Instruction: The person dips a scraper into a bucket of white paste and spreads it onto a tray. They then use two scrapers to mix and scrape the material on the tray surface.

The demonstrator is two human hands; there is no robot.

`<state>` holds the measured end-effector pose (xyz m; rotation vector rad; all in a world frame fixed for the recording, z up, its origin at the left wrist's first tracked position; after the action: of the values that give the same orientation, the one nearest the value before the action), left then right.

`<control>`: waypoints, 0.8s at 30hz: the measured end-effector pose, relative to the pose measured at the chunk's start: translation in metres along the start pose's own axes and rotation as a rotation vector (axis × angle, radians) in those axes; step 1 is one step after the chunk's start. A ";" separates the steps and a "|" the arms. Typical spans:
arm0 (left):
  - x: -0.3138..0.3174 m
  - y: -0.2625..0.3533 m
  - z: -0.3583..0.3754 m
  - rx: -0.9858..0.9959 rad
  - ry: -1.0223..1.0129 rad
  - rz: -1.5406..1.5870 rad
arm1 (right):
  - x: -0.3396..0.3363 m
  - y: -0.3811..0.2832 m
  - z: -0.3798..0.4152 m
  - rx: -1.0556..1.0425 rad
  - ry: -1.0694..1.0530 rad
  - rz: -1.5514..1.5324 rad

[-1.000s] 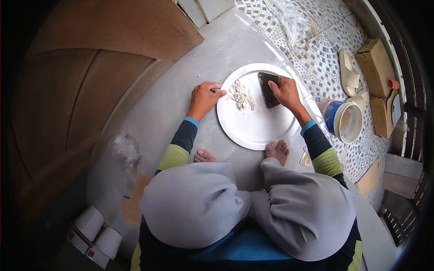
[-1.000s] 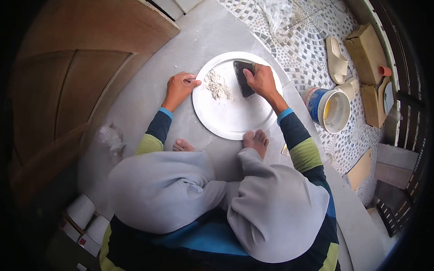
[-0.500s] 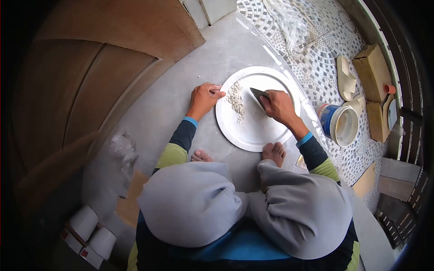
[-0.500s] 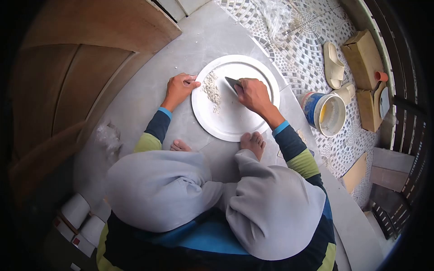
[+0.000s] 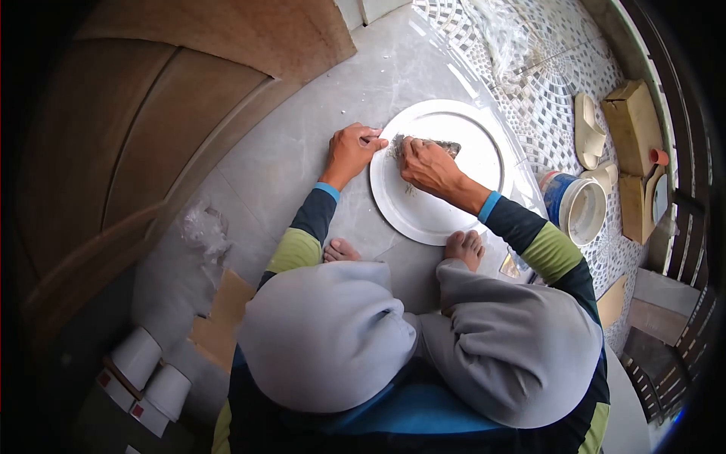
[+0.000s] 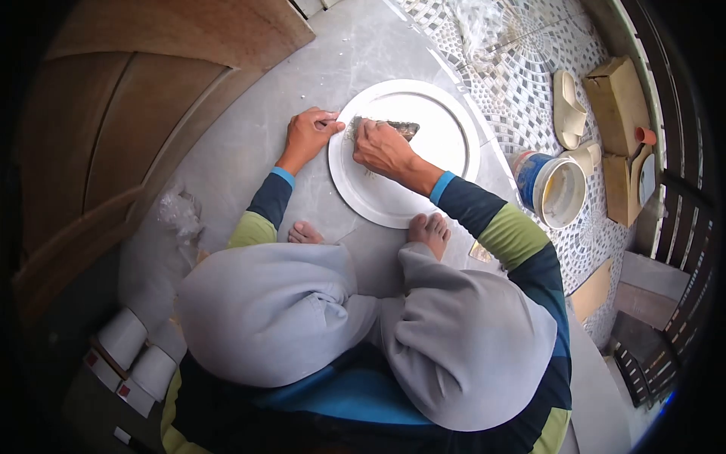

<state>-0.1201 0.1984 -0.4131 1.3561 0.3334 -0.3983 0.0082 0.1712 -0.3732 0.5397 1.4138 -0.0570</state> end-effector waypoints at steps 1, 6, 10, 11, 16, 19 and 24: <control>-0.001 -0.001 -0.001 -0.015 -0.006 0.024 | -0.001 0.001 0.000 0.003 0.003 0.008; 0.000 -0.002 -0.004 -0.036 -0.050 0.075 | -0.024 0.014 0.018 0.028 0.082 -0.378; -0.001 -0.006 0.002 -0.040 -0.027 0.080 | 0.012 0.092 0.066 0.694 -0.080 -0.925; -0.001 -0.006 -0.001 -0.030 -0.014 0.075 | 0.028 0.100 0.074 0.736 -0.172 -0.936; -0.002 -0.007 0.000 -0.025 -0.023 0.058 | 0.054 0.100 0.059 0.857 -0.125 -0.987; 0.001 -0.001 -0.003 -0.004 -0.019 0.072 | 0.049 0.091 0.043 0.692 -0.068 -0.878; 0.000 0.002 0.001 -0.014 0.007 0.049 | 0.054 0.081 0.047 0.835 -0.122 -0.994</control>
<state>-0.1190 0.1972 -0.4114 1.3502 0.3078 -0.3496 0.0899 0.2392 -0.3954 0.4311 1.3786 -1.4938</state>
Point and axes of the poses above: each hand's wrist, its own z-axis away from the middle knuckle, its own x-axis out of the palm, y = z × x, the point moved 7 cm from there along -z, towards the middle knuckle, and after that the axes turned 10 degrees about z, right-handed, at the moved point
